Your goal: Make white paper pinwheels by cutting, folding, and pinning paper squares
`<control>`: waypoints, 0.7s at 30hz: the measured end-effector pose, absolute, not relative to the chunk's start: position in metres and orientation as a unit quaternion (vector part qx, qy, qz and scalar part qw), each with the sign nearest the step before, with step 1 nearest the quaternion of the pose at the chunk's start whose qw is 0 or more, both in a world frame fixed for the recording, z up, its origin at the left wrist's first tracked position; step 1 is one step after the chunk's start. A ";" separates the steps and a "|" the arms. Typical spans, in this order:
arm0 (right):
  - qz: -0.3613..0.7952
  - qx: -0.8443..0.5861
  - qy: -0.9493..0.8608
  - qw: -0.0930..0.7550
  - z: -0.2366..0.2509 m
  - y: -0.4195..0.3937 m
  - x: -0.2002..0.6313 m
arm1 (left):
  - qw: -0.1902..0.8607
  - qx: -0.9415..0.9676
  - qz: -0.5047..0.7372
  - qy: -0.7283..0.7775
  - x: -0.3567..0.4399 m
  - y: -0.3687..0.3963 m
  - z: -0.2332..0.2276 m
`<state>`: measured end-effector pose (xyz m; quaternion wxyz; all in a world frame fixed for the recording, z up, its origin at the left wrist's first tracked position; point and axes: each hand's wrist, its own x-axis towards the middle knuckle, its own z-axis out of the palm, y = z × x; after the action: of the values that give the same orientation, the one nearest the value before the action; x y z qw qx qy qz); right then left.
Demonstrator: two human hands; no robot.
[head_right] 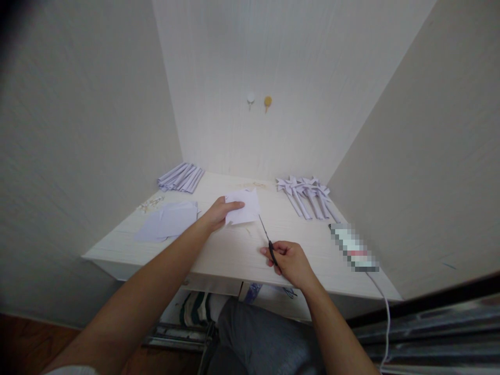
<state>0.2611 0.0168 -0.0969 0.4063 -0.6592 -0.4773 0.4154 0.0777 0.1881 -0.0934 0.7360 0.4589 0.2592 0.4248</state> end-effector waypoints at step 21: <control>0.431 -0.652 -0.479 0.399 -0.091 0.014 0.263 | 0.724 0.469 0.428 0.269 0.079 0.193 -0.099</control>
<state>0.2632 0.0140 -0.0914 0.3993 -0.6521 -0.4793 0.4308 0.0790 0.1925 -0.0986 0.7241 0.4689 0.2691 0.4282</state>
